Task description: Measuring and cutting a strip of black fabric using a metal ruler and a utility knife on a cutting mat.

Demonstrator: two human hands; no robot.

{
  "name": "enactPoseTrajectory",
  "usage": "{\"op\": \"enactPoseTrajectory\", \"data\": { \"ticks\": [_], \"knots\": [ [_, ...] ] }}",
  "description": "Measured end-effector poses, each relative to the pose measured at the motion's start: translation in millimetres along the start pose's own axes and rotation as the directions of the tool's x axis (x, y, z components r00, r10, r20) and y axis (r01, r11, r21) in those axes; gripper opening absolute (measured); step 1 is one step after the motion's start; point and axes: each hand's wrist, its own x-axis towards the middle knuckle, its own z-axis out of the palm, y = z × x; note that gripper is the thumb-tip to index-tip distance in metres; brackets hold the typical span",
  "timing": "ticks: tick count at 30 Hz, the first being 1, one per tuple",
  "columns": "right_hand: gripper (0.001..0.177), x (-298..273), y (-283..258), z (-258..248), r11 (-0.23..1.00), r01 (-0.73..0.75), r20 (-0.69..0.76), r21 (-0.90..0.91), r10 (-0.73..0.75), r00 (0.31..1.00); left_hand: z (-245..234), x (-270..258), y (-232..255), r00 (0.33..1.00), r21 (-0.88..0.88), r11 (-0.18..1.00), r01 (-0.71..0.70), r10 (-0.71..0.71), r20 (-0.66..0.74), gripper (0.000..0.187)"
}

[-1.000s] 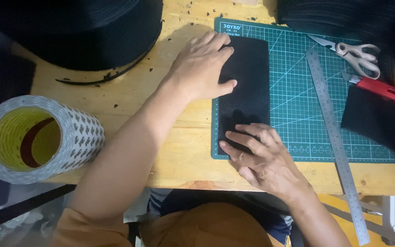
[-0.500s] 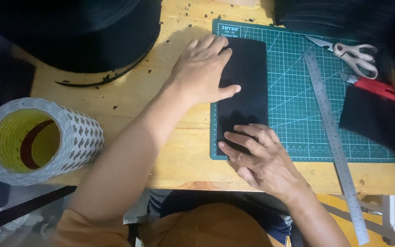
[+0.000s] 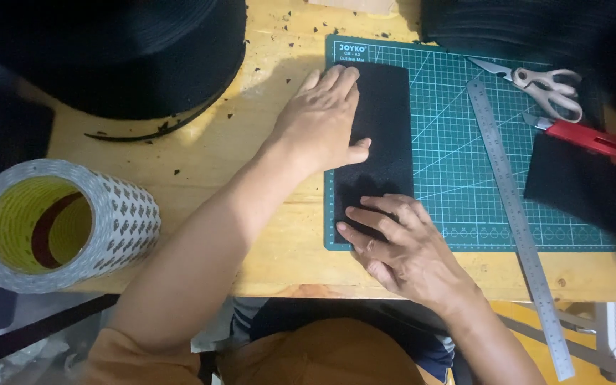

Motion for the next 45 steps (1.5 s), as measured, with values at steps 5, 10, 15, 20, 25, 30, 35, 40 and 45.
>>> {"op": "enactPoseTrajectory", "data": {
  "ticks": [5,10,15,20,25,30,35,40,45],
  "knots": [
    [0.032,1,-1,-1,1.000,-0.005,-0.001,0.005,0.005,1.000,-11,-5,8,0.999,-0.035,0.999,0.003,-0.004,-0.034,0.081],
    [0.034,-3,2,1,1.000,-0.005,0.004,-0.005,0.005,1.000,-20,-9,21,1.000,-0.070,0.997,0.020,-0.020,0.005,0.068],
    [0.033,-4,4,1,1.000,0.004,-0.011,-0.017,-0.005,1.000,-20,-14,30,0.997,-0.056,0.997,0.044,-0.040,0.069,0.076],
    [0.033,-5,4,-3,1.000,0.002,0.006,-0.021,-0.002,1.000,-19,-14,33,0.990,-0.028,0.998,0.061,-0.057,0.128,0.080],
    [0.037,-8,5,-5,1.000,-0.008,0.029,0.010,0.008,1.000,-5,-14,32,0.999,0.032,0.998,0.048,-0.048,0.024,0.081],
    [0.037,-7,4,-8,0.999,-0.029,0.044,0.036,0.027,0.999,-1,-15,31,0.999,0.021,0.998,0.054,-0.054,0.008,0.081],
    [0.038,-6,2,-11,0.997,-0.043,0.074,0.067,0.038,0.997,-7,-15,32,0.996,0.018,0.997,0.069,-0.070,0.057,0.081],
    [0.039,-2,-2,-14,0.987,-0.083,0.080,0.134,0.073,0.994,-9,-15,31,0.996,0.004,0.998,0.065,-0.065,0.064,0.082],
    [0.041,-6,-3,-7,0.988,-0.120,0.088,0.098,0.112,0.990,-7,-16,30,0.998,0.006,0.999,0.049,-0.049,0.034,0.084]
  ]
}}
